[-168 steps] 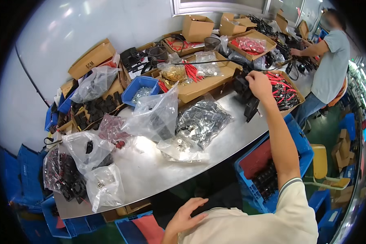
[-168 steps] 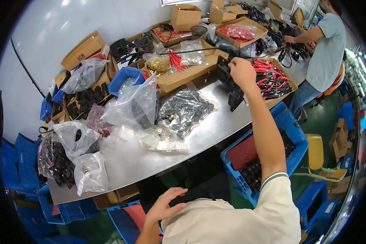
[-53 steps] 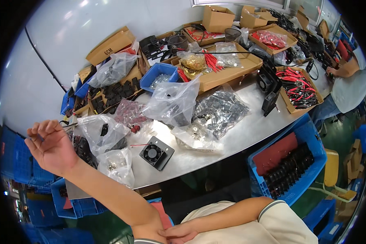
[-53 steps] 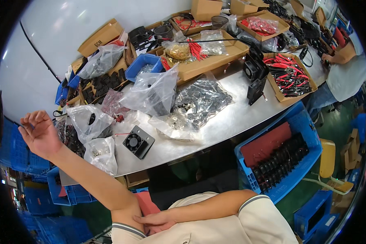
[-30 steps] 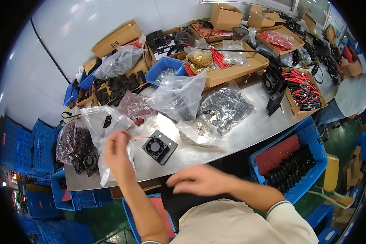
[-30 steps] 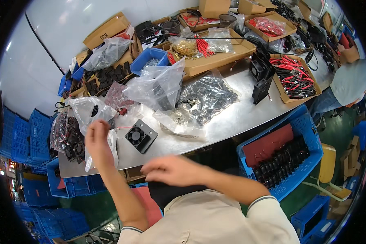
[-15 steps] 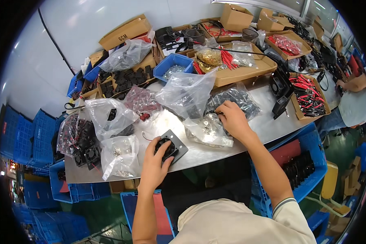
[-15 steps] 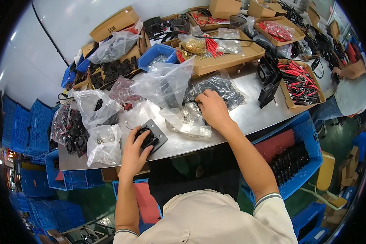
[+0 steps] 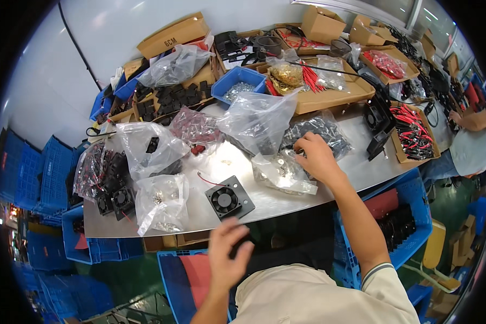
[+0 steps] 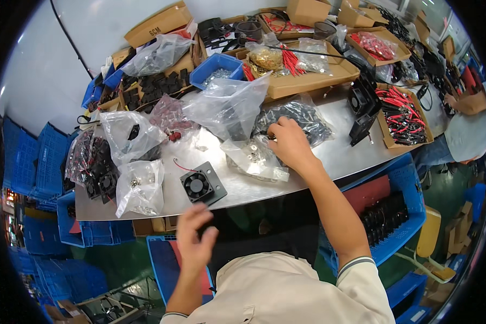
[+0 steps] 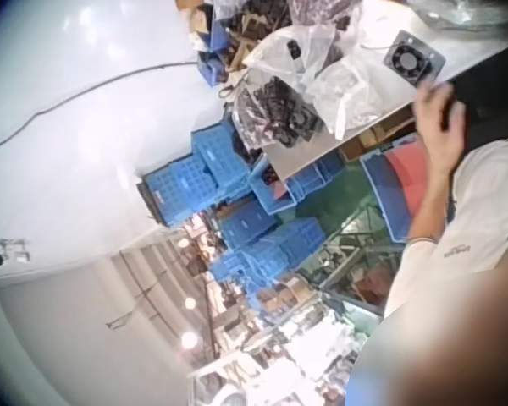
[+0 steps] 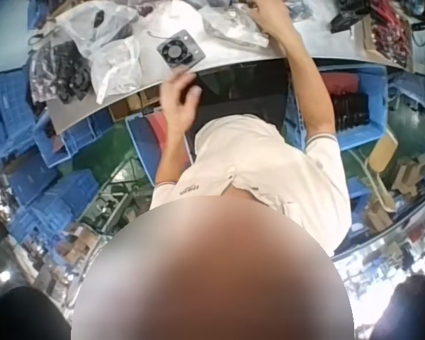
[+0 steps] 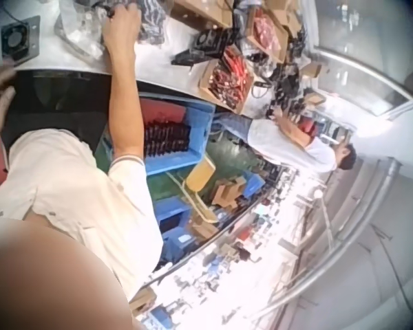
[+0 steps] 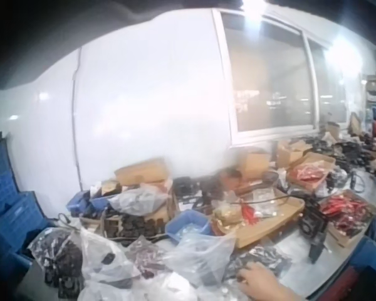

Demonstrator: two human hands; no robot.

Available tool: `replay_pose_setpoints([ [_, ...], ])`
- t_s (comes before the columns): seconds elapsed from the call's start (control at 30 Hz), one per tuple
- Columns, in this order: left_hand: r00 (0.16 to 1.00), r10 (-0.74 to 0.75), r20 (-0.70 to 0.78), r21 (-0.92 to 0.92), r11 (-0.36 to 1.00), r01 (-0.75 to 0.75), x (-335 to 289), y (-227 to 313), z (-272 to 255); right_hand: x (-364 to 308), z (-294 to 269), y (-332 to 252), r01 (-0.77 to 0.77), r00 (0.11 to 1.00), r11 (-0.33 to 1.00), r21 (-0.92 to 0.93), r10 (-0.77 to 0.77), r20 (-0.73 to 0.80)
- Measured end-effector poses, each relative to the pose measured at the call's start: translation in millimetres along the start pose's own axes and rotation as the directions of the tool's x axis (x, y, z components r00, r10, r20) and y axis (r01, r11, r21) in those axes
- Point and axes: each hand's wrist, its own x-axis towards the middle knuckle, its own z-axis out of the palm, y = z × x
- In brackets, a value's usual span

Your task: Attaching mounting brackets to computer cooling fans.

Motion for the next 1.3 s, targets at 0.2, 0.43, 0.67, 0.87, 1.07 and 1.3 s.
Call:
replay_pose_setpoints([
  [0.2,0.778,-0.31,0.547,-0.308,0.79,0.531,-97.3,-7.9,47.2,1.9,6.1,-9.1,-0.037,0.999,0.999,0.008,0.037,0.014],
  [0.43,0.829,-0.22,0.514,-0.147,0.93,0.338,-76.5,-17.5,39.2,0.9,4.2,-1.0,0.014,1.0,1.0,0.003,-0.014,-0.019],
  [0.67,1.0,-0.004,0.018,0.253,0.967,-0.001,33.7,-6.8,-10.6,-2.8,9.7,1.1,0.033,0.997,0.999,-0.008,-0.034,-0.064],
  [0.87,0.981,-0.163,0.106,0.495,0.864,0.09,63.1,-25.1,-18.7,-6.3,11.4,2.5,0.037,0.995,0.999,0.03,-0.034,-0.092],
  [1.07,0.974,-0.189,0.124,0.383,0.915,0.128,58.8,-46.7,-22.9,-5.6,13.3,1.1,0.057,0.99,0.996,0.069,-0.048,-0.133],
  [1.3,0.99,-0.131,0.058,0.312,0.944,0.107,59.7,-55.7,-16.9,-6.3,9.3,-4.2,0.028,0.996,0.998,0.052,-0.023,-0.085],
])
